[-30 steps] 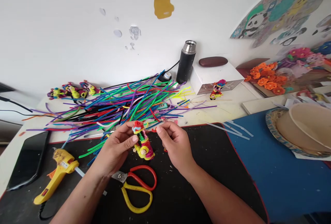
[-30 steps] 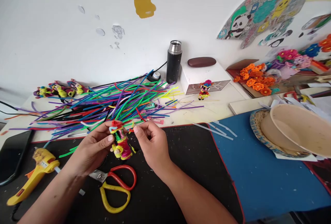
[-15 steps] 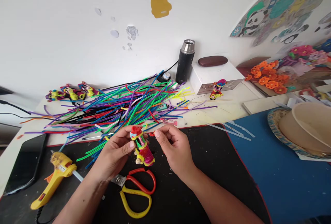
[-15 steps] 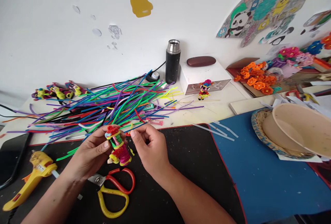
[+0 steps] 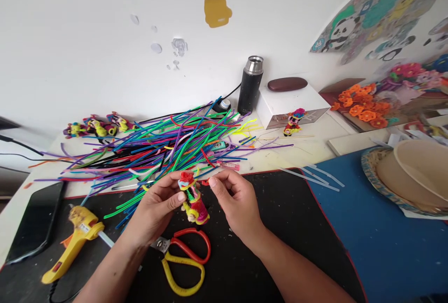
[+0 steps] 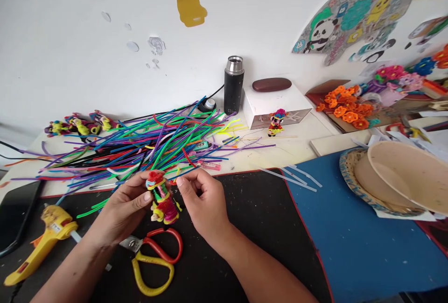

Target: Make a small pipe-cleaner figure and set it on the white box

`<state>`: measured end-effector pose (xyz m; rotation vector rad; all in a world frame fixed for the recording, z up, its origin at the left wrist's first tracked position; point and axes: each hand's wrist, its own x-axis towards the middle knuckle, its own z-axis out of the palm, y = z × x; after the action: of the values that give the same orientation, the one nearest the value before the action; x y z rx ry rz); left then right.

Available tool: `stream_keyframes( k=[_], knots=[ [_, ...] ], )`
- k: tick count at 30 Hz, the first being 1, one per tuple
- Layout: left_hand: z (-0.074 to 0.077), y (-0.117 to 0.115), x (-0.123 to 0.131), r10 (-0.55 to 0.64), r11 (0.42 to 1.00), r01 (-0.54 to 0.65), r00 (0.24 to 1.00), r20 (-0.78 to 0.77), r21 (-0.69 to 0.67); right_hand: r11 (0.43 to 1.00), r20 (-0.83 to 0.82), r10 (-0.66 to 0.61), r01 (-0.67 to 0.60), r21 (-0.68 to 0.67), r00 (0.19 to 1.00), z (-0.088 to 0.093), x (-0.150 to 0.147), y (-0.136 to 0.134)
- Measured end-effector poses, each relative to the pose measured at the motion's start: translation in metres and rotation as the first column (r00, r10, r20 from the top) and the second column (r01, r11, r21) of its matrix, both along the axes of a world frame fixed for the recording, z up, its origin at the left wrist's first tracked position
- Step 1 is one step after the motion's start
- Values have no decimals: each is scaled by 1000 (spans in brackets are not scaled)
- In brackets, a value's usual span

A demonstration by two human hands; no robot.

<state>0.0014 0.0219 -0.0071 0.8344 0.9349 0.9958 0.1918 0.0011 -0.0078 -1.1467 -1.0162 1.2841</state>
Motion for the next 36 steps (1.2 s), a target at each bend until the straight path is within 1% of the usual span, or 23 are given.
stream_keyframes(
  k=[4,12,18,27,31,36],
  knots=[
    [0,0,0,15,999,-13,998,-61,36,1000,6,3,-3,4,1000,-2,0,0],
    [-3,-3,-2,17,998,-10,994,-103,65,999,65,0,-3,41,998,-1,1,0],
    [-5,-3,-3,-22,997,31,990,-138,65,999,68,8,-11,43,998,1,0,0],
    [-3,-3,-2,-52,996,63,982,-183,56,997,52,14,-18,69,999,-3,0,1],
    [-1,-5,-2,-32,997,45,983,-181,68,997,61,17,-22,77,998,-4,-1,0],
    [0,-5,-2,-41,995,55,985,-166,82,997,66,15,-20,68,998,-5,-1,1]
  ],
)
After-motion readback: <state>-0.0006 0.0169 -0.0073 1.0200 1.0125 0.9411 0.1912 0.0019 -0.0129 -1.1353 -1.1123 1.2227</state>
